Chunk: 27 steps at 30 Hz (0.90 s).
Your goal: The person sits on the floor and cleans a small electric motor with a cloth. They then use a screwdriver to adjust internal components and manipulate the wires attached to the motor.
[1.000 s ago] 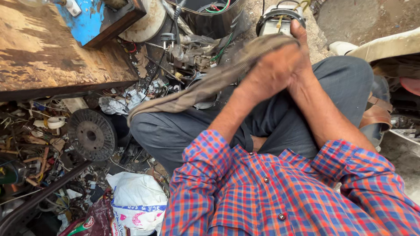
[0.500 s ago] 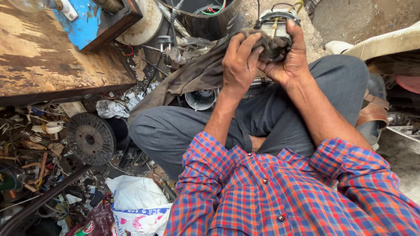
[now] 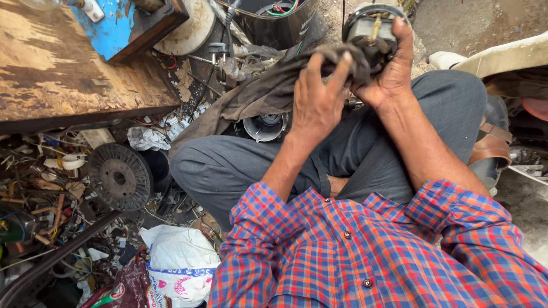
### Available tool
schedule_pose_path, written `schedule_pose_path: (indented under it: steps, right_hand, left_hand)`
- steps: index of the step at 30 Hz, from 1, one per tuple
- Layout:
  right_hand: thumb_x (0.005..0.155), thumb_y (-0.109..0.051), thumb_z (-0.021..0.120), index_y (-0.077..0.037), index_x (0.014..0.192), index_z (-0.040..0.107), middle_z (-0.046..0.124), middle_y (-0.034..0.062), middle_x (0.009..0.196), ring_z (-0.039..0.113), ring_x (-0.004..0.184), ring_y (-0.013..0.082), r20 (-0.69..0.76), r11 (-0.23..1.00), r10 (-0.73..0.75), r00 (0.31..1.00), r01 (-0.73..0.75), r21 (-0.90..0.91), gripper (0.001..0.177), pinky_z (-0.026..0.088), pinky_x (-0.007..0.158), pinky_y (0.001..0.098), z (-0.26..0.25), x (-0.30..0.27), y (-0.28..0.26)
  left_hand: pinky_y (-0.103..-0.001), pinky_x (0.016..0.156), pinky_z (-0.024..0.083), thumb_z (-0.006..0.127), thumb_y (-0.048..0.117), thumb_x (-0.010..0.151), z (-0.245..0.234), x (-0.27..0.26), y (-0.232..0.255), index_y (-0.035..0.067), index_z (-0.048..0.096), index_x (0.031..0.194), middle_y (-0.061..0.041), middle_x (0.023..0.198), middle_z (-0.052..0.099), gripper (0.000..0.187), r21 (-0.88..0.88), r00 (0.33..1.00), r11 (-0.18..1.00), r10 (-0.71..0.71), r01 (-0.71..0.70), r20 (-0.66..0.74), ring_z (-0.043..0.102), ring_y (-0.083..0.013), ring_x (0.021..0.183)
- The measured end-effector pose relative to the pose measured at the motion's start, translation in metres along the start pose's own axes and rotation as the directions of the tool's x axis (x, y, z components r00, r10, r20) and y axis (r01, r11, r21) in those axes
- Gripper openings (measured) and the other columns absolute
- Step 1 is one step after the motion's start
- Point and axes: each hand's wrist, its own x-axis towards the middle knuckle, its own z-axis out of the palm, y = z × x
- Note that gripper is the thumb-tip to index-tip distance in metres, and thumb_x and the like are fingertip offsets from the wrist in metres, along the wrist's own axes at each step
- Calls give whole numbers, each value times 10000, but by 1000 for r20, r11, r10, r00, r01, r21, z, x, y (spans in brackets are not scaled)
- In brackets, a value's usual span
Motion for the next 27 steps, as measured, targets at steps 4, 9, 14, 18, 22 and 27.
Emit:
schedule_pose_path:
  steps: [4, 9, 14, 18, 22, 27]
  right_hand:
    - [787, -578, 822, -35, 1298, 619, 696, 116, 1111, 697, 1016, 263, -2, 1000, -20, 1000, 20, -22, 773, 621, 952, 460, -8, 6, 3]
    - [890, -434, 836, -55, 1334, 593, 692, 89, 1187, 706, 1058, 224, 82, 988, -43, 996, 55, -144, 632, 599, 1009, 409, -13, 9, 24]
    - [798, -480, 837, -73, 1299, 613, 704, 94, 1129, 718, 974, 247, -38, 989, -93, 995, 88, -120, 683, 613, 902, 479, -9, 11, 13]
    - [638, -675, 792, -69, 1223, 673, 723, 106, 1024, 733, 886, 289, -162, 991, 44, 986, -64, -117, 851, 603, 768, 466, -12, 12, -3]
    - [616, -725, 785, -73, 1230, 676, 718, 115, 1048, 733, 939, 290, -135, 986, 33, 990, -55, -157, 902, 605, 824, 467, -7, 10, -7]
    - [735, -625, 786, -59, 1216, 675, 719, 101, 1047, 719, 951, 267, -78, 994, 47, 996, -54, -97, 752, 616, 859, 465, -4, 7, 0]
  left_hand:
    - [-459, 734, 500, 629, 49, 903, 0, -3, 10, 270, 583, 1476, -183, 1144, 596, 616, 267, 969, 964, -63, -3, 241, 620, -334, 898]
    - [-490, 703, 527, 584, 221, 1009, 25, 19, -2, 237, 629, 1265, -122, 955, 620, 261, 466, 857, 881, -300, 81, 418, 659, -319, 820]
    - [-499, 697, 531, 615, 114, 911, 13, 1, 8, 185, 567, 1446, -137, 937, 621, 541, 284, 933, 956, -162, 69, 320, 661, -346, 815]
    - [-482, 804, 553, 660, 34, 806, -24, -29, 8, 145, 532, 1465, -195, 1062, 597, 680, 8, 966, 994, -111, 112, 234, 650, -393, 938]
    - [-456, 889, 558, 724, -32, 829, -49, -22, -9, 126, 553, 1388, -186, 1153, 587, 605, -105, 944, 939, -319, 326, 84, 665, -372, 1028]
    - [-460, 903, 583, 780, 29, 836, -33, -11, -4, 50, 527, 1222, -179, 1216, 616, 462, -638, 940, 699, -317, 324, 130, 686, -388, 1042]
